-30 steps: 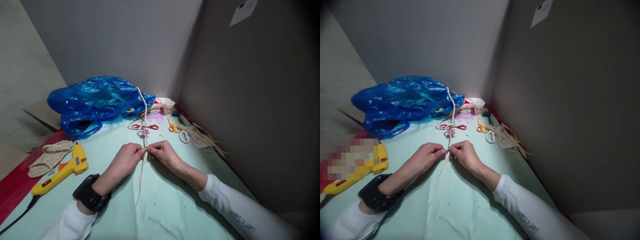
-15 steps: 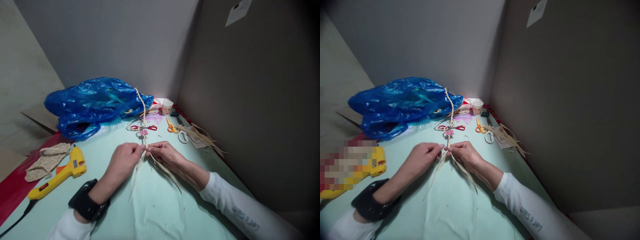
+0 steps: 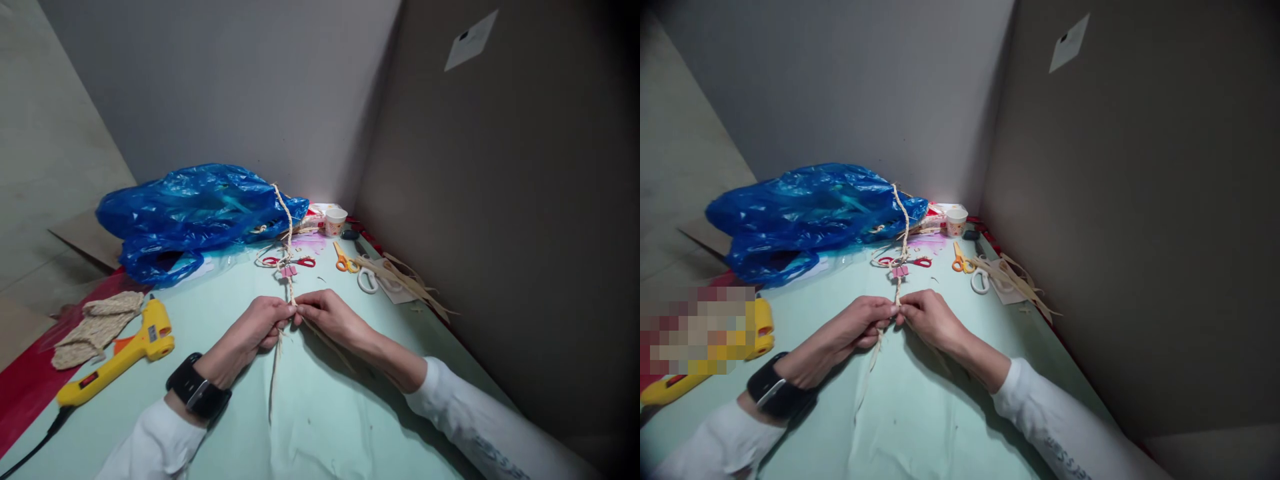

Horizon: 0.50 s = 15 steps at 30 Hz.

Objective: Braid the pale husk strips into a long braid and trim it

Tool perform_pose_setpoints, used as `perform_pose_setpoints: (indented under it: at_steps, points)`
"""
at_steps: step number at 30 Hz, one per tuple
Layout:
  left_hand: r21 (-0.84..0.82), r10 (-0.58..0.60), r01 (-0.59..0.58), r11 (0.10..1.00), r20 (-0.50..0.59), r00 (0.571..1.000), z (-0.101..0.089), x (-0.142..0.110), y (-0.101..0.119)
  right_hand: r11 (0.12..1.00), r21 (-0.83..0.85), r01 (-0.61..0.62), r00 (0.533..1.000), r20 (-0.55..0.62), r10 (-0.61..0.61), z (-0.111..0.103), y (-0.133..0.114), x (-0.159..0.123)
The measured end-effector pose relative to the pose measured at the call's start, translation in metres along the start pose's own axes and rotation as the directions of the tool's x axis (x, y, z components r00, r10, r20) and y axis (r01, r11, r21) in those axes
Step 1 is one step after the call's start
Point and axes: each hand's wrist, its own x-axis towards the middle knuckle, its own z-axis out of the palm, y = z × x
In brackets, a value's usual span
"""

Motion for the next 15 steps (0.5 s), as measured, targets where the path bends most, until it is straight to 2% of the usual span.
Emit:
perform_pose_setpoints:
  at_steps: [2,4,6,8,11,13,15]
  points:
    - [0.107,0.015,-0.009,0.994,-0.058,0.998,0.002,0.002,-0.002,0.972,-0.23,0.052,0.999,0.0,-0.053,-0.001,-0.005,-0.003]
    - [0.206,0.042,-0.013,0.979,-0.135,0.99,0.006,0.003,-0.003,0.9,-0.432,0.059,0.998,-0.007,-0.069,-0.001,-0.011,-0.007]
    - [0.262,0.078,-0.024,0.965,-0.198,0.977,0.009,0.004,-0.003,0.785,-0.618,0.041,0.997,-0.026,-0.072,0.002,-0.016,-0.011]
    - [0.345,0.163,-0.067,0.936,-0.257,0.953,0.011,0.003,-0.001,0.644,-0.765,0.021,0.996,-0.038,-0.077,0.005,-0.021,-0.015]
    - [0.445,0.266,-0.112,0.888,-0.299,0.916,0.01,0.001,-0.001,0.471,-0.882,0.015,0.996,-0.026,-0.081,0.011,-0.026,-0.022]
    - [0.412,0.232,-0.102,0.906,-0.281,0.931,0.009,0.001,-0.002,0.415,-0.91,0.018,0.997,-0.013,-0.073,0.017,-0.027,-0.027]
    - [0.342,0.154,-0.065,0.937,-0.24,0.959,0.006,0.0,-0.004,0.396,-0.917,0.037,0.997,0.01,-0.07,0.023,-0.028,-0.031]
